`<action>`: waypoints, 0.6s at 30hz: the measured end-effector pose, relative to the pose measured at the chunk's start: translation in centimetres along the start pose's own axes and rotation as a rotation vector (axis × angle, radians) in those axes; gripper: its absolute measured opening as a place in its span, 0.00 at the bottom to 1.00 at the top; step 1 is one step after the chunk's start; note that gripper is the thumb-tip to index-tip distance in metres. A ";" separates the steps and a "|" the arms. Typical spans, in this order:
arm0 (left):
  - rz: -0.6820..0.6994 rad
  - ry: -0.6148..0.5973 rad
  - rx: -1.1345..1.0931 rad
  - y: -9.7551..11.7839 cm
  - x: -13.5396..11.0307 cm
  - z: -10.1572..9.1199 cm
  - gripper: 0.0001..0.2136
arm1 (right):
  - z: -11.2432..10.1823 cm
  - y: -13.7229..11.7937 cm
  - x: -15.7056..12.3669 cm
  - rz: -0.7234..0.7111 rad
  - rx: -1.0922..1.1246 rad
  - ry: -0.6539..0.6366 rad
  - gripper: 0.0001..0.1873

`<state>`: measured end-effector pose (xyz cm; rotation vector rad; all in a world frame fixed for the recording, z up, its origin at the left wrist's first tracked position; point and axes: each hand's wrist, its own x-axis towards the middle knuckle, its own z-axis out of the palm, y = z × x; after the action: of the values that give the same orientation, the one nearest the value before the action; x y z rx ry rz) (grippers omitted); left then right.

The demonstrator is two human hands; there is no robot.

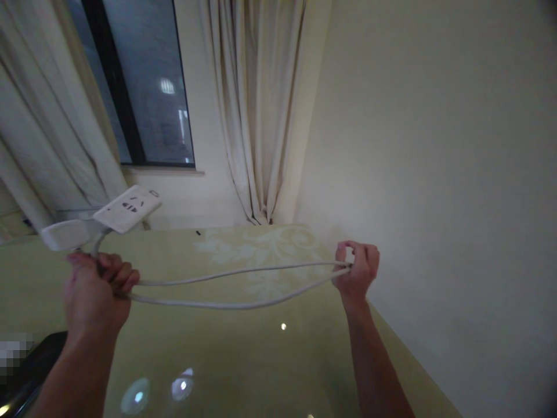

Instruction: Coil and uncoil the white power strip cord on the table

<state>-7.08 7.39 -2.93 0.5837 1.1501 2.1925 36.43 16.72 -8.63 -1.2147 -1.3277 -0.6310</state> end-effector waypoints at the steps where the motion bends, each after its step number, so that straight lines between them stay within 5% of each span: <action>1: -0.015 -0.014 -0.017 -0.1 -0.1 0.1 0.27 | -0.2 0.0 0.1 0.014 -0.017 -0.010 0.22; 8: -0.221 -0.187 -0.089 -2.2 -0.8 0.5 0.19 | 0.5 -2.1 -1.0 0.371 0.080 -0.679 0.33; 13: -0.186 -0.348 -0.048 -3.8 -0.9 0.1 0.12 | 1.3 -4.9 -2.1 0.467 0.820 -1.091 0.29; 18: -0.064 -0.560 0.188 -5.3 -0.6 -0.8 0.21 | 1.2 -7.1 -2.6 0.492 1.239 -1.312 0.23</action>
<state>-5.61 8.88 -7.86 1.1360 1.0473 1.7094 29.05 14.86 -9.25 -0.7025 -1.8013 1.4409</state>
